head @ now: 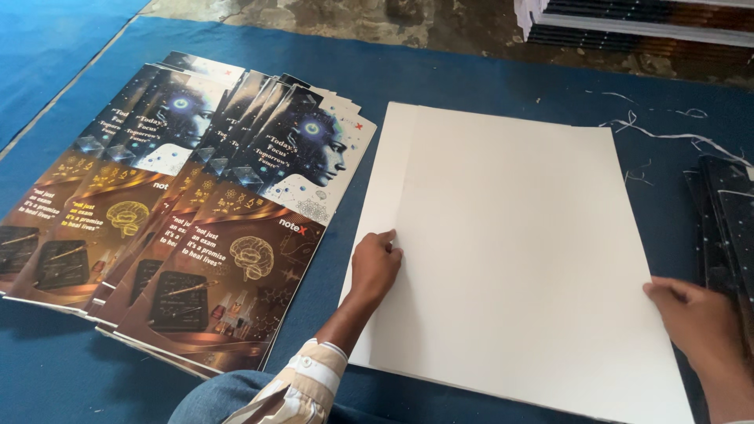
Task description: The person places a printed cover sheet onto a white backing board, smooths it down, and uses a wooden block to press the edges. They repeat this process for multiple units, stacking the finished notebooks to the side.
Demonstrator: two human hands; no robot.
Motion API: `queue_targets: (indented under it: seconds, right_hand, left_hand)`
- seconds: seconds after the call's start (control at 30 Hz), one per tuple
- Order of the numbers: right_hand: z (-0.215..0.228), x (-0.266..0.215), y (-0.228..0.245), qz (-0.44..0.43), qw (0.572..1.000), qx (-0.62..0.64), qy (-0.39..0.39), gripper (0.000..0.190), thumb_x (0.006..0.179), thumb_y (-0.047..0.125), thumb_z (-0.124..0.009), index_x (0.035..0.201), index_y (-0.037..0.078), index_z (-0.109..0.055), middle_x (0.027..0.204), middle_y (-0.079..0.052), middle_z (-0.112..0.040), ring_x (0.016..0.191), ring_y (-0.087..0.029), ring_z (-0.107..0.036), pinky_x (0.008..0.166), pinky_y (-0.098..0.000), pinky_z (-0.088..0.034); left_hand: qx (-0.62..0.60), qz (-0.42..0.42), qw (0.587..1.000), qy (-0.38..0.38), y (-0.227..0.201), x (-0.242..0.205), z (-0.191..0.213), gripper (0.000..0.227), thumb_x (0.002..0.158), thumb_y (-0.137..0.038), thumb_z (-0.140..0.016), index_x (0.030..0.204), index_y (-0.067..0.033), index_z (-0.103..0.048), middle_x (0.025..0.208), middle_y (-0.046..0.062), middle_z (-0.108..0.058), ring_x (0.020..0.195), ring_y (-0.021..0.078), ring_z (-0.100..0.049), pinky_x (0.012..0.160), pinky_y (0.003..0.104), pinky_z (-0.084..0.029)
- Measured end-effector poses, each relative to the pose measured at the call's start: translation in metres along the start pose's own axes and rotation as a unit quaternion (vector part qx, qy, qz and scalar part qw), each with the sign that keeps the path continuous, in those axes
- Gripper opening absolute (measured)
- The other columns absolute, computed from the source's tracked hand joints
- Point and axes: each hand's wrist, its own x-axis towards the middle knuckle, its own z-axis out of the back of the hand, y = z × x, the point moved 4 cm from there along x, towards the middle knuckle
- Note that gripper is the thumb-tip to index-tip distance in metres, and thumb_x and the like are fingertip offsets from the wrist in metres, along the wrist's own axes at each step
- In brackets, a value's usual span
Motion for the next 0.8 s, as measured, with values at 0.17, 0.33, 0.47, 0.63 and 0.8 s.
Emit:
queue_targets:
  seconds: [0.17,0.33,0.47,0.63,0.8]
  right_hand:
    - [0.015,-0.006,0.020,0.069,0.997,-0.011,-0.015,0.037,0.104,0.033,-0.070,0.127,0.006,-0.077,0.105,-0.019,-0.079,0.091,-0.028,-0.076,0.083,-0.0383,-0.058]
    - [0.030,-0.026,0.051,0.063,0.997,0.049,-0.010,0.041,0.100,0.038,-0.071,0.127,0.008,-0.077,0.105,-0.020,-0.078,0.090,-0.030,-0.075,0.083,-0.0391,-0.058]
    - [0.041,-0.057,0.084,0.069,0.993,0.092,-0.002,0.043,0.101,0.041,-0.066,0.132,0.012,-0.073,0.109,-0.020,-0.077,0.094,-0.032,-0.075,0.085,-0.0436,-0.057]
    - [0.047,-0.076,0.126,0.113,0.966,0.221,0.067,0.053,0.096,0.041,-0.060,0.138,0.008,-0.059,0.132,-0.021,-0.065,0.122,-0.032,-0.063,0.100,-0.0476,-0.049]
    - [0.035,-0.089,0.157,0.128,0.956,0.237,0.115,0.064,0.091,0.048,-0.058,0.143,0.011,-0.047,0.145,-0.024,-0.053,0.136,-0.037,-0.052,0.107,-0.0552,-0.043]
  left_hand:
    - [0.021,-0.025,0.999,0.000,-0.002,0.002,0.001,0.043,0.082,-0.012,-0.072,0.124,-0.0017,-0.070,0.094,0.020,-0.072,0.085,0.0342,-0.071,0.079,0.041,-0.055]
    - [0.055,-0.008,0.998,0.027,-0.002,0.002,0.000,0.043,0.084,-0.014,-0.072,0.125,-0.0029,-0.069,0.098,0.019,-0.069,0.090,0.0337,-0.069,0.082,0.041,-0.054]
    - [0.087,-0.031,0.995,0.039,-0.005,0.001,-0.001,0.047,0.086,-0.014,-0.072,0.131,-0.0025,-0.065,0.110,0.017,-0.064,0.097,0.0326,-0.066,0.086,0.041,-0.053]
    - [0.080,-0.034,0.995,0.048,-0.006,0.001,-0.003,0.049,0.085,-0.012,-0.072,0.132,-0.0022,-0.063,0.113,0.018,-0.062,0.099,0.0331,-0.065,0.089,0.040,-0.053]
    - [0.078,-0.028,0.995,0.051,-0.010,0.002,-0.004,0.049,0.085,-0.011,-0.072,0.133,-0.0005,-0.062,0.117,0.021,-0.062,0.104,0.0367,-0.064,0.092,0.042,-0.052]
